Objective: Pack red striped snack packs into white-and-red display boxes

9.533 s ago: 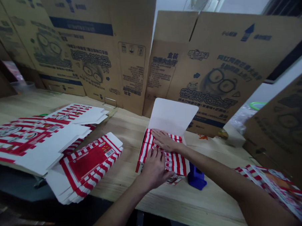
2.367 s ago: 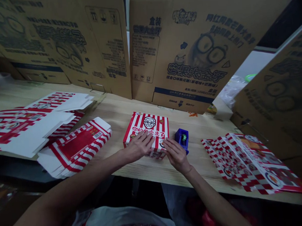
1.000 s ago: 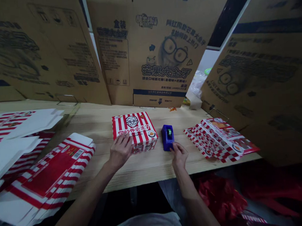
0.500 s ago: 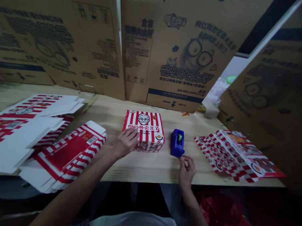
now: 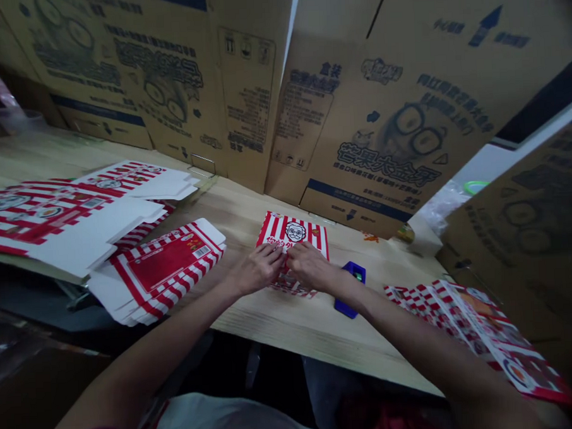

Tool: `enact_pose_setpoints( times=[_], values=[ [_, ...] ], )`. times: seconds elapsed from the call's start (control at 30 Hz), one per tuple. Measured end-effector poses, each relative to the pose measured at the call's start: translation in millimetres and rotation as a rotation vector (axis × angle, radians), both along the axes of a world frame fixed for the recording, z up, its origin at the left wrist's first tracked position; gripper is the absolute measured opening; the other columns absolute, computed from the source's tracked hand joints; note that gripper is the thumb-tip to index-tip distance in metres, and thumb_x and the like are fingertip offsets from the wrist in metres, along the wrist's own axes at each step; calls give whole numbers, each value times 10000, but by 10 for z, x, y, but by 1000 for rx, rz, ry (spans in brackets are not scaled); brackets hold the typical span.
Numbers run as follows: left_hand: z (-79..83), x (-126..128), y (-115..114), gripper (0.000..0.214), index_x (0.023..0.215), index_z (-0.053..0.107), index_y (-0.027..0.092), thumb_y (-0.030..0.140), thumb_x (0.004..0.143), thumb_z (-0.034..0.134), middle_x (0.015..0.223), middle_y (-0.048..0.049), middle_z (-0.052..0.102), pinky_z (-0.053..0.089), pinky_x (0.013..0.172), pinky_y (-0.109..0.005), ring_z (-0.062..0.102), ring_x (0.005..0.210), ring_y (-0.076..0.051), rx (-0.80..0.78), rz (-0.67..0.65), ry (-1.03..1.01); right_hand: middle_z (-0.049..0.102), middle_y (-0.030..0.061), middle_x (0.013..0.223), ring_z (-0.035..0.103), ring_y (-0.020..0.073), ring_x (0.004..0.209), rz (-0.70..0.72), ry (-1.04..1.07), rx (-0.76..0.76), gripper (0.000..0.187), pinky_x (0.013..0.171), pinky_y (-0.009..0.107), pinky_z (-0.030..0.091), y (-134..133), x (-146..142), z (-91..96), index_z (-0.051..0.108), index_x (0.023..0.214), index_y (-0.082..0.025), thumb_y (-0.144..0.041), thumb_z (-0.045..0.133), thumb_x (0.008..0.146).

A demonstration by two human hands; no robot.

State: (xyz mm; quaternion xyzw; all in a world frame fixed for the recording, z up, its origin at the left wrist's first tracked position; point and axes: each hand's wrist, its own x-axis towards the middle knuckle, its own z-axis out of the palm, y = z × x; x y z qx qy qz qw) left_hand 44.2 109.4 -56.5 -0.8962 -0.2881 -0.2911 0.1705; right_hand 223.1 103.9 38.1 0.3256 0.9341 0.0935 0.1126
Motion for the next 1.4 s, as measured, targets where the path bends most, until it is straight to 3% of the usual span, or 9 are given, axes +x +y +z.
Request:
enact_pose_setpoints(
  times=[0.13, 0.33, 0.47, 0.6, 0.7, 0.87, 1.0, 1.2, 1.4],
  values=[
    [11, -9, -18, 313, 1182, 588, 87, 186, 898, 504, 1184, -164, 648, 462, 970, -456, 560, 1150, -282, -40, -2, -25, 681, 174, 905, 586, 293, 942, -35, -70, 48, 232, 885, 414, 350, 59, -21, 21, 718, 871, -74, -274, 603, 841],
    [55, 133, -47, 466, 1006, 656, 106, 536, 837, 593, 1054, -152, 677, 414, 980, -499, 576, 1061, -304, -93, 62, -66, 695, 151, 934, 612, 251, 906, -59, -45, -42, 205, 785, 330, 380, 157, 55, 98, 710, 866, -95, -257, 586, 852],
    [54, 270, -11, 322, 816, 659, 117, 435, 854, 618, 836, -105, 671, 460, 838, -429, 592, 852, -249, -41, 101, -71, 695, 137, 866, 618, 227, 838, -143, 33, -131, 158, 714, 298, 379, 211, 73, 118, 700, 786, -101, -146, 554, 826],
    [32, 284, 12, 311, 786, 647, 129, 422, 874, 590, 817, -91, 649, 460, 780, -393, 573, 839, -238, -37, 74, -94, 668, 93, 846, 596, 201, 779, -288, 168, -152, 93, 653, 272, 382, 226, 174, 28, 671, 739, -133, -223, 678, 763],
    [33, 261, 11, 325, 787, 643, 136, 429, 895, 552, 813, -89, 640, 460, 786, -397, 569, 848, -238, -67, 58, -105, 627, 44, 824, 574, 175, 770, -318, 437, -221, 119, 665, 261, 402, 219, 341, -135, 630, 712, -157, -239, 705, 753],
    [45, 248, -1, 261, 870, 647, 126, 381, 877, 593, 886, -102, 651, 479, 801, -391, 572, 906, -242, -138, 59, -133, 600, 78, 1032, 568, 214, 952, -336, 957, -224, 290, 848, 358, 445, 130, 551, -461, 578, 1044, -181, -387, 605, 841],
    [41, 246, -11, 196, 873, 647, 120, 314, 857, 619, 923, -105, 661, 499, 831, -396, 579, 942, -251, -138, 66, -133, 515, 152, 1234, 479, 320, 1147, -500, 854, -22, 585, 946, 478, 379, 28, 489, -602, 496, 1231, -165, -489, 651, 769],
    [46, 227, -8, 197, 911, 649, 101, 289, 866, 608, 973, -133, 678, 522, 868, -411, 602, 986, -263, -138, 36, -132, 494, 128, 1222, 465, 321, 1139, -641, 745, -39, 586, 910, 464, 375, 107, 406, -617, 499, 1235, -197, -437, 688, 734],
    [23, 67, -116, 274, 1142, 591, 115, 207, 886, 557, 1172, -161, 651, 460, 1007, -488, 574, 1160, -281, -196, -12, -159, 495, 125, 1259, 415, 326, 1226, -755, 1101, -150, 533, 1002, 494, 347, 322, 603, -580, 540, 1167, -197, -343, 723, 688]
  ],
)
